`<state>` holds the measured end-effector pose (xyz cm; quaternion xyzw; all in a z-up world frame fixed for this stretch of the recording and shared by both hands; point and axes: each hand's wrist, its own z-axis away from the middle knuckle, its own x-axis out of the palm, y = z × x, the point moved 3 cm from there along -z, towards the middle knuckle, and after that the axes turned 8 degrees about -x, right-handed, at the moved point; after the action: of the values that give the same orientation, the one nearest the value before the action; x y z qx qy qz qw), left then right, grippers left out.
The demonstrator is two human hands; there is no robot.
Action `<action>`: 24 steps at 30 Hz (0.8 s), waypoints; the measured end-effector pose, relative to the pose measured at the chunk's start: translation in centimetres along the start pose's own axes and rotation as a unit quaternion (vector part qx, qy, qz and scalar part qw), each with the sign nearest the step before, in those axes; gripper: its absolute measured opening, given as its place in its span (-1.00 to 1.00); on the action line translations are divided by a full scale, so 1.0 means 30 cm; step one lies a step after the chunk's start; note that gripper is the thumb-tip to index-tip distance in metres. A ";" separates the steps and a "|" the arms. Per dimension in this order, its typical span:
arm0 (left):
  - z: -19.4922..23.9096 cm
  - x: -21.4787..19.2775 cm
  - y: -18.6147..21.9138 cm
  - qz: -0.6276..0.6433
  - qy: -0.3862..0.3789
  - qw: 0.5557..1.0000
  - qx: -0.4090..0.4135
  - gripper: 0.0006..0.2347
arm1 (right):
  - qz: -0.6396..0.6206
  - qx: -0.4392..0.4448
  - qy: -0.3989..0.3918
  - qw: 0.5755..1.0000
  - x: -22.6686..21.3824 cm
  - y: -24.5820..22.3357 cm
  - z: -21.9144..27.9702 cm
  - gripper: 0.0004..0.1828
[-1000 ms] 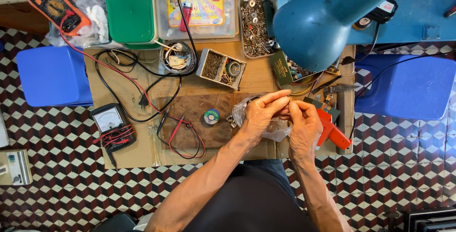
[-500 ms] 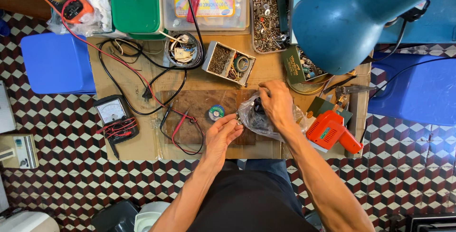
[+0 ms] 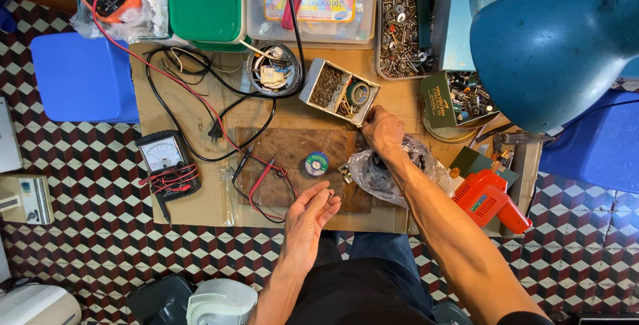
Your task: The person uses a heat gun to apply heat to a small green circuit board, then uses a multimeter to test electrical continuity. They handle small cylindrical components, insert them into the board, and trim leads with pliers. The person continues to heat and test the board throughout the clip.
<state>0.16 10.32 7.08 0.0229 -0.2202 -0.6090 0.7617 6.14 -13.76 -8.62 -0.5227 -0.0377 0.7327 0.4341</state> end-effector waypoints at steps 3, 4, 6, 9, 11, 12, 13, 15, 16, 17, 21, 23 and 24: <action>-0.002 0.006 0.006 -0.010 0.003 1.000 -0.001 -0.71 | 0.007 -0.026 0.041 0.999 0.009 -0.002 0.023 -0.77; -0.002 0.012 0.009 -0.016 0.004 1.000 0.001 -0.71 | -0.019 -0.028 0.055 0.998 0.005 -0.003 0.034 -0.77; 0.000 0.031 0.014 -0.024 -0.003 1.000 0.000 -0.71 | -0.083 -0.024 0.086 0.993 -0.020 -0.006 0.055 -0.77; 0.001 0.071 0.027 -0.038 -0.014 0.999 0.004 -0.71 | -0.216 -0.004 0.130 0.968 -0.106 -0.013 0.089 -0.80; 0.006 0.110 0.024 -0.057 -0.032 0.998 0.005 -0.71 | -0.327 0.006 0.145 0.934 -0.190 -0.014 0.132 -0.78; 0.009 0.133 0.025 -0.070 -0.045 0.997 0.008 -0.71 | -0.425 0.011 0.133 0.895 -0.232 -0.022 0.154 -0.78; 0.012 0.158 0.027 -0.083 -0.057 0.995 0.012 -0.71 | -0.519 0.015 0.121 0.846 -0.276 -0.033 0.180 -0.78; 0.013 0.220 0.035 -0.104 -0.070 0.992 0.022 -0.72 | -0.620 0.023 0.103 0.777 -0.364 -0.064 0.236 -0.76; 0.012 0.255 0.042 -0.114 -0.076 0.990 0.029 -0.72 | -0.634 0.027 0.099 0.767 -0.408 -0.079 0.267 -0.75; 0.010 0.290 0.055 -0.151 -0.076 0.984 0.048 -0.72 | -0.647 0.031 0.096 0.756 -0.450 -0.093 0.293 -0.74; -0.032 0.464 0.111 -0.230 -0.121 0.949 0.179 -0.71 | -0.651 -0.025 0.122 0.749 -0.594 -0.142 0.365 -0.71; -0.043 0.545 0.122 -0.248 -0.155 0.922 0.253 -0.72 | -0.625 -0.022 0.143 0.767 -0.637 -0.145 0.392 -0.70; -0.043 0.576 0.124 -0.264 -0.164 0.908 0.282 -0.73 | -0.623 -0.028 0.147 0.767 -0.650 -0.147 0.399 -0.70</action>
<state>6.83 -5.22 12.35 0.1938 -0.4907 -0.6954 0.4879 0.71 -19.43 13.31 -0.4972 -0.3113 0.2139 0.7811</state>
